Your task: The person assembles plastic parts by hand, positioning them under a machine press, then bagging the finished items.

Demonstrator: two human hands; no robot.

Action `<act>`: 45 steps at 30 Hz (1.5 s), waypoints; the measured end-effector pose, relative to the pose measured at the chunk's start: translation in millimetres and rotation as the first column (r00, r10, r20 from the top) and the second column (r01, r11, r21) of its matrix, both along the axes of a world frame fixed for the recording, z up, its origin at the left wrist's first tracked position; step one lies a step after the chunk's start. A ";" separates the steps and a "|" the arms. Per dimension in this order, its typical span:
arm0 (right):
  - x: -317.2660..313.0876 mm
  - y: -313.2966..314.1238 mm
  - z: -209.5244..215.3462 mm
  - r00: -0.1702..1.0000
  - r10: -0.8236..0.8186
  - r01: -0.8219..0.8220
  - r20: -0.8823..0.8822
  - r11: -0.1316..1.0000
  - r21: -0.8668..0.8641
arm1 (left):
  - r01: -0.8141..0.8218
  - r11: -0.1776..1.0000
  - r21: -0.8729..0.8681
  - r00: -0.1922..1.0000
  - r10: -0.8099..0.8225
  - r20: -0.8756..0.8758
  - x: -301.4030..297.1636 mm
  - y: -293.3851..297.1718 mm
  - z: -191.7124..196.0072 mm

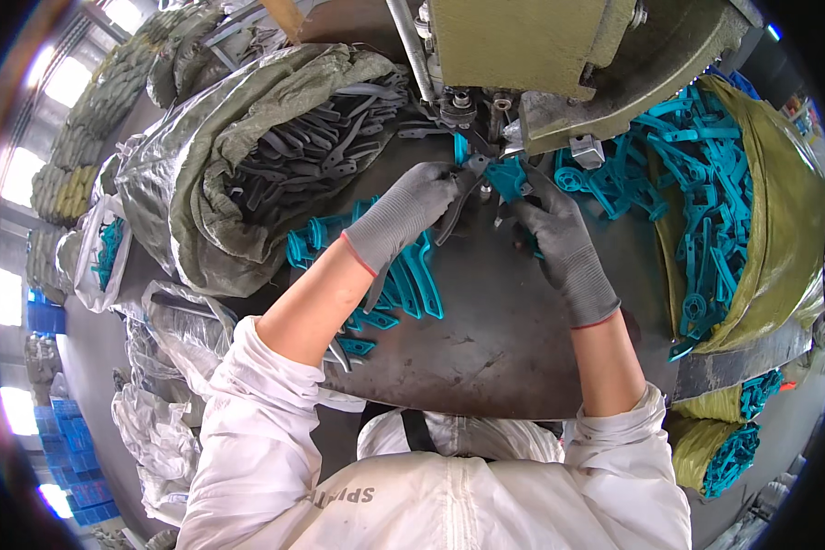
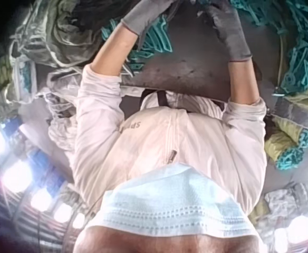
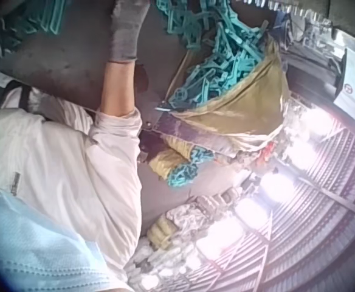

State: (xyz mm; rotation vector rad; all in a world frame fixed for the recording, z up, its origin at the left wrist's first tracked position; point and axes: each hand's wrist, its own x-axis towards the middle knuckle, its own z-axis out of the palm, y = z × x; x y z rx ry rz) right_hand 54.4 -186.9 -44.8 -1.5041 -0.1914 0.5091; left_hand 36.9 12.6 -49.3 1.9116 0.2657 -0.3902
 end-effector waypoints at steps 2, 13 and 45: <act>4.8 0.6 1.2 1.000 0.016 -0.015 0.025 0.999 -0.033 | 0.014 0.998 0.061 0.999 -0.017 0.042 -0.6 -3.6 12.6; 6.6 -12.2 7.7 1.000 -0.002 0.000 -0.022 0.997 -0.078 | 0.114 0.992 0.046 0.993 -0.115 0.005 3.3 -3.1 11.5; 1.1 -1.4 3.9 0.993 0.097 -0.108 -0.074 0.979 -0.174 | -0.213 0.453 0.866 0.855 -0.342 0.389 -9.5 171.9 7.0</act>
